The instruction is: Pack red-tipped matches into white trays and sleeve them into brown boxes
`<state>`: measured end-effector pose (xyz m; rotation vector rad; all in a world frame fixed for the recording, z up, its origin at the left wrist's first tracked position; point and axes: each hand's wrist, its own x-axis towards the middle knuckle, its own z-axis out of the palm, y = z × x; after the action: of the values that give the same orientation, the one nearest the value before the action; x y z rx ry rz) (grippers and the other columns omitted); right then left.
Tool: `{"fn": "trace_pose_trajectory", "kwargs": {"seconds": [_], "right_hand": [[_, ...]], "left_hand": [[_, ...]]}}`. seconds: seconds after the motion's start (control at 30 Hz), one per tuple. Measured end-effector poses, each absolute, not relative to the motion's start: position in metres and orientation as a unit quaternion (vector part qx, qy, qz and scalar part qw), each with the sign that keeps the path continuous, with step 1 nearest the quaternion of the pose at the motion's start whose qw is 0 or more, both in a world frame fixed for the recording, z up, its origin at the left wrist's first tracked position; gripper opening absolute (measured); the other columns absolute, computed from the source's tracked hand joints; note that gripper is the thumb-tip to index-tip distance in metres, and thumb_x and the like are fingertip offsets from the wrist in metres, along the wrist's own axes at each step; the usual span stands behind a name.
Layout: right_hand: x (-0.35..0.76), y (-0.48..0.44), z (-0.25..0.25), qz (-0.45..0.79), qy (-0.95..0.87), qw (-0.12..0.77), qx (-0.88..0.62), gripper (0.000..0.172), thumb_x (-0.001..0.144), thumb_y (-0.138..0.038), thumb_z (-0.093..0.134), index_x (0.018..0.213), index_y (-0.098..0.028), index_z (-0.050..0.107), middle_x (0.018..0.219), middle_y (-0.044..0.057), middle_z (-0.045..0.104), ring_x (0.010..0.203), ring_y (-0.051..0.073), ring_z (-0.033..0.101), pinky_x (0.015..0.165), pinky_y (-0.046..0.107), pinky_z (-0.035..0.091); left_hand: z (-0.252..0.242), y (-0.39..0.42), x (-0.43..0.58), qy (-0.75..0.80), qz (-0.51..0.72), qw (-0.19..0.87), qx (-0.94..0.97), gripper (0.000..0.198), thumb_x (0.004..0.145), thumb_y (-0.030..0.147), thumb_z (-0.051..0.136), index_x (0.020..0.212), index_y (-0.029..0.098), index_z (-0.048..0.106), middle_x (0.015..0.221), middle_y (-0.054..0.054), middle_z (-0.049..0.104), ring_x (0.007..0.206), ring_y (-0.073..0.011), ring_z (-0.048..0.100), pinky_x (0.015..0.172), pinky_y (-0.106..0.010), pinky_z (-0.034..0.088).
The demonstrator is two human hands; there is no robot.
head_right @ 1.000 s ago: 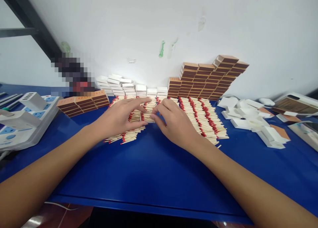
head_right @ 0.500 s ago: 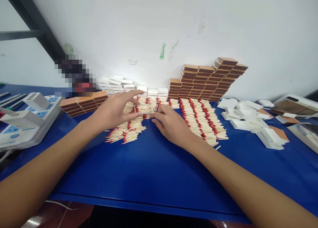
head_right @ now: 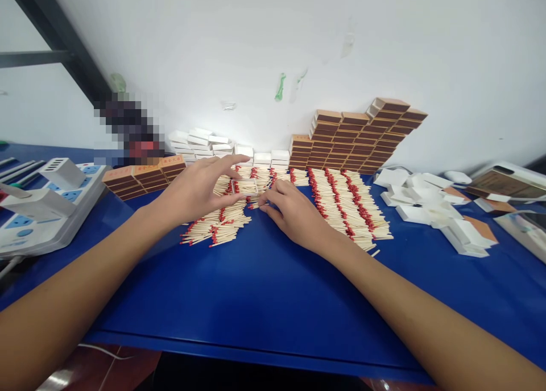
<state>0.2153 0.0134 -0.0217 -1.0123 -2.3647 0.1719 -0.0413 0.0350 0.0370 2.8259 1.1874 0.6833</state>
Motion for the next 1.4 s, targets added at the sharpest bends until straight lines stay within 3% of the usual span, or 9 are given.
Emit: {"fn": "trace_pose_trajectory", "kwargs": {"seconds": [1.0,1.23,1.4], "right_hand": [[0.212,0.005,-0.014,0.044,-0.901,0.201,-0.383,0.015,0.109,-0.022,0.049,0.097,-0.021,0.058,0.100,0.010,0.060,0.096,0.027,0.057,0.085,0.042,0.050],[0.215,0.002,-0.003,0.005,-0.881,0.264,-0.393,0.010,0.109,-0.025,0.050,0.102,-0.022,0.056,0.104,0.010,0.060,0.098,0.027,0.056,0.085,0.042,0.049],[0.208,-0.003,0.001,-0.044,-0.871,0.292,-0.393,0.006,0.108,-0.022,0.052,0.103,-0.022,0.055,0.106,0.012,0.062,0.101,0.029,0.057,0.087,0.044,0.050]], "left_hand": [[0.028,0.037,-0.039,0.362,0.204,-0.008,0.910,0.066,0.094,0.033,0.076,0.152,0.024,0.046,0.115,-0.007,0.078,0.108,-0.0266,0.070,0.091,-0.037,0.052],[0.022,0.036,-0.035,0.344,0.203,0.000,0.917,0.064,0.096,0.038,0.075,0.151,0.022,0.047,0.115,-0.009,0.078,0.110,-0.0279,0.071,0.093,-0.038,0.051],[0.019,0.028,-0.026,0.311,0.217,0.034,0.925,0.064,0.093,0.030,0.078,0.149,0.023,0.047,0.119,-0.007,0.078,0.115,-0.0276,0.071,0.095,-0.039,0.051]]}}
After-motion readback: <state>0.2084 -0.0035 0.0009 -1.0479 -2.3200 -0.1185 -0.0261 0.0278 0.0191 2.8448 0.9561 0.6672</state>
